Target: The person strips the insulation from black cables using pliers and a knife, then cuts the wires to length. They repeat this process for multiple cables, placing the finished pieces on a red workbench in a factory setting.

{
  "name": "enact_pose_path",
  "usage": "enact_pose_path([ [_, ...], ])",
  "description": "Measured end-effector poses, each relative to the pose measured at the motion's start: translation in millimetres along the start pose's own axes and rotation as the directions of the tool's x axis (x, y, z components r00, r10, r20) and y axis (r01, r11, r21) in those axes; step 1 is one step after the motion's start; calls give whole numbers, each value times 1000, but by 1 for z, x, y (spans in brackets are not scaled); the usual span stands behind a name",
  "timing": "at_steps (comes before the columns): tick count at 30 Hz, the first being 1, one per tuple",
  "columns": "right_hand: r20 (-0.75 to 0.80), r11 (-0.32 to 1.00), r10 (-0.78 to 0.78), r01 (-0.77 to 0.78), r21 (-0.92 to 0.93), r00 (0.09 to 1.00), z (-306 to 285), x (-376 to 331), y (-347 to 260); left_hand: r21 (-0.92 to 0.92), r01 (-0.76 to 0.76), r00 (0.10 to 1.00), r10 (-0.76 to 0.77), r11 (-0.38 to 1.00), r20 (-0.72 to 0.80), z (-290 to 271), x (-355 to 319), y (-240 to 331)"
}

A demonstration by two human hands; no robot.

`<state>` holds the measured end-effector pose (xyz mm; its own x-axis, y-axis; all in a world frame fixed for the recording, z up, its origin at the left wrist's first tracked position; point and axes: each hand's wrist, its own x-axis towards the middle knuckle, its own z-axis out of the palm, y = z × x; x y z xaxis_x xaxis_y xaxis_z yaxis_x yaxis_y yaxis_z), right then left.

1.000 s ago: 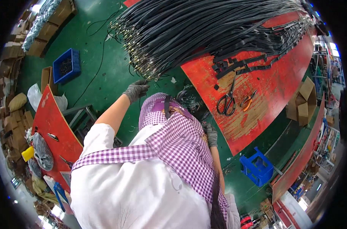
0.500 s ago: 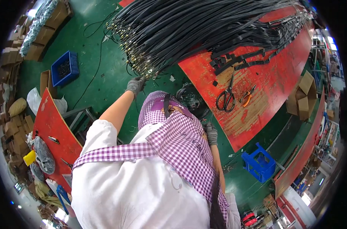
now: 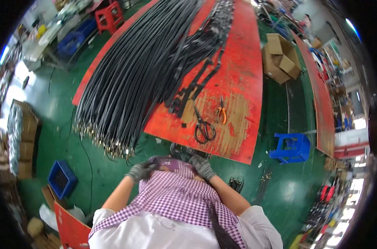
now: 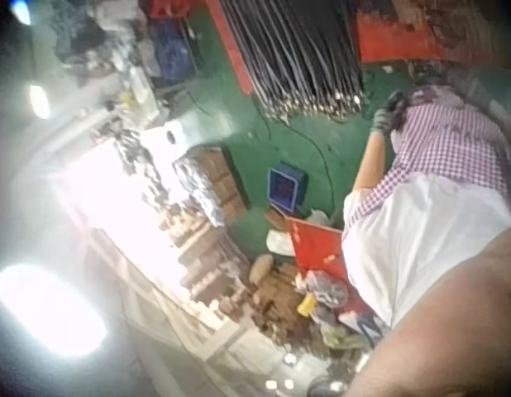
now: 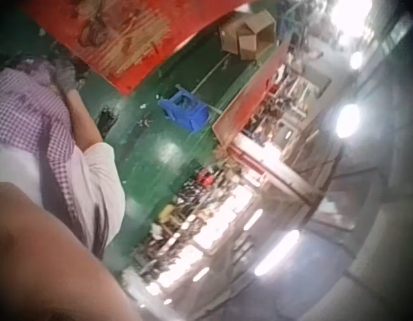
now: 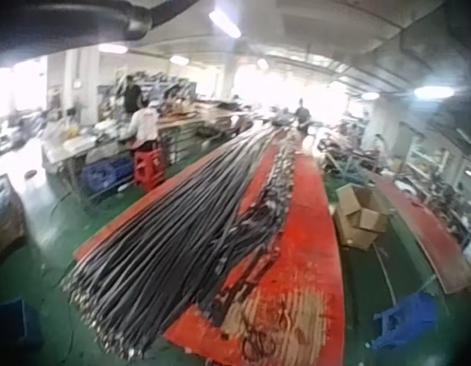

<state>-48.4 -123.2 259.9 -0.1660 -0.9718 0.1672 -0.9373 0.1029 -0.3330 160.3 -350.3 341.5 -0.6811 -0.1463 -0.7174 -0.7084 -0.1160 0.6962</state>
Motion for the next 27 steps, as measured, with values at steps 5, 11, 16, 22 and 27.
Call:
enact_pose_path([
  [5,58,976,26,-38,215,998,-3,70,-25,-348,-529,848,479,774,-225,63,60,87],
  [11,179,778,329,-373,505,927,-24,91,-7,298,-424,703,518,855,-486,34,145,49],
  [16,193,519,813,-834,187,549,-14,77,73,920,-177,634,756,349,-165,26,212,51],
  [22,198,553,820,-833,-30,537,-22,100,92,936,-82,699,689,341,-190,18,244,65],
  [27,74,622,783,-781,-59,618,14,97,109,940,-146,557,811,308,-179,18,245,63],
])
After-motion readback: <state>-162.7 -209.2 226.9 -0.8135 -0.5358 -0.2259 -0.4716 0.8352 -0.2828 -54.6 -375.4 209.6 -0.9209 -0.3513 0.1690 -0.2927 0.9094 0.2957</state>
